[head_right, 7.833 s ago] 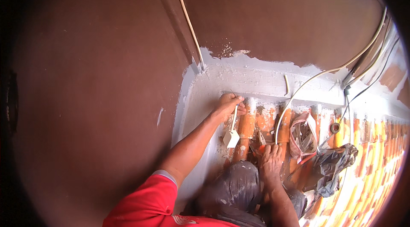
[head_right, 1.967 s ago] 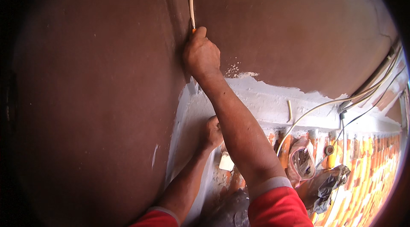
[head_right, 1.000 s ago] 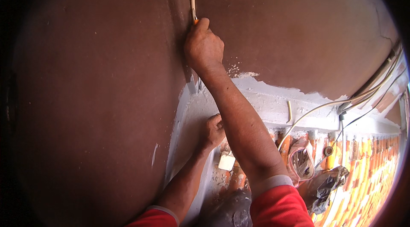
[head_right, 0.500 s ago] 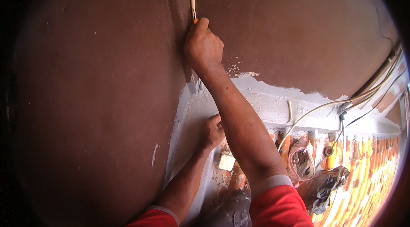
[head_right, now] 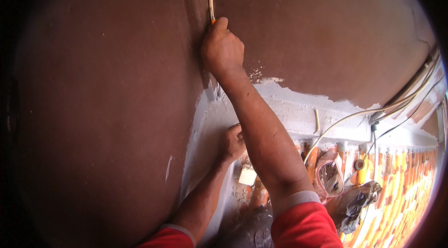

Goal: The person connects wires to a wall socket, secures the connections with a screwdriver, and then strips and prepares additional wiring. The person works on a partially finished wall with exposed brick and conduit.

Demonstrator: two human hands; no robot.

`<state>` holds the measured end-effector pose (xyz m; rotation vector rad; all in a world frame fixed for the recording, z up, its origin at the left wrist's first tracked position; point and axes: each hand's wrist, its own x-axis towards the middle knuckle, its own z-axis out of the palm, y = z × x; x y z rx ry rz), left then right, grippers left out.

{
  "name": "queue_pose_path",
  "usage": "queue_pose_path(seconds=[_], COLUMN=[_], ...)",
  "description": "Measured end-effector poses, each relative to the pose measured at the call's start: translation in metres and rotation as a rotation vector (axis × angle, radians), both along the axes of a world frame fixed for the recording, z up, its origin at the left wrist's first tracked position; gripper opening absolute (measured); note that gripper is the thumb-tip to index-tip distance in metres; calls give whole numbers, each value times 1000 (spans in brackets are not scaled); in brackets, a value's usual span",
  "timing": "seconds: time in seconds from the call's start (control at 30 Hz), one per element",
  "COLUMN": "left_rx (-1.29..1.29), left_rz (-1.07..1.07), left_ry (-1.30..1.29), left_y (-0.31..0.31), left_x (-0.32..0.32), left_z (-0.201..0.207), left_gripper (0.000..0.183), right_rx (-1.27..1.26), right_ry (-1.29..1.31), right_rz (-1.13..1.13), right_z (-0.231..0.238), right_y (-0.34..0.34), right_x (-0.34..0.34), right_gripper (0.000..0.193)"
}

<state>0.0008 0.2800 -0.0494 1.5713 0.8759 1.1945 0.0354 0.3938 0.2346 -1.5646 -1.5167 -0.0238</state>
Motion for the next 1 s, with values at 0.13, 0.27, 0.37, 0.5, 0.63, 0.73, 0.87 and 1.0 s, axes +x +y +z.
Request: queue_pose_path(seconds=[0.13,0.27,0.37,0.5,0.63,0.73,0.87,1.0], left_rx=[-4,4,-13,9,21,25,50,45], left_rz=[13,23,3,14,25,35,57,51], left_ry=[3,11,-18,-58,40,19,63,28], left_y=[-2,-2,-2,-2,-5,-5,-5,-7], left_x=[3,2,2,1,-1,-2,-2,0], left_z=[3,1,4,2,14,12,15,16], left_gripper=[22,20,19,18,17,18,20,23], right_rx=[-39,-41,-21,-8,11,53,-32,-20], right_ry=[15,9,12,14,-1,-8,-18,-14], right_rz=[9,15,27,20,6,29,32,39], right_z=[1,-1,-6,-9,-15,-20,-31,-34], right_y=[0,0,2,4,8,8,1,1], right_x=[3,3,4,-1,4,2,2,4], right_gripper=[28,29,28,27,26,26,19,20])
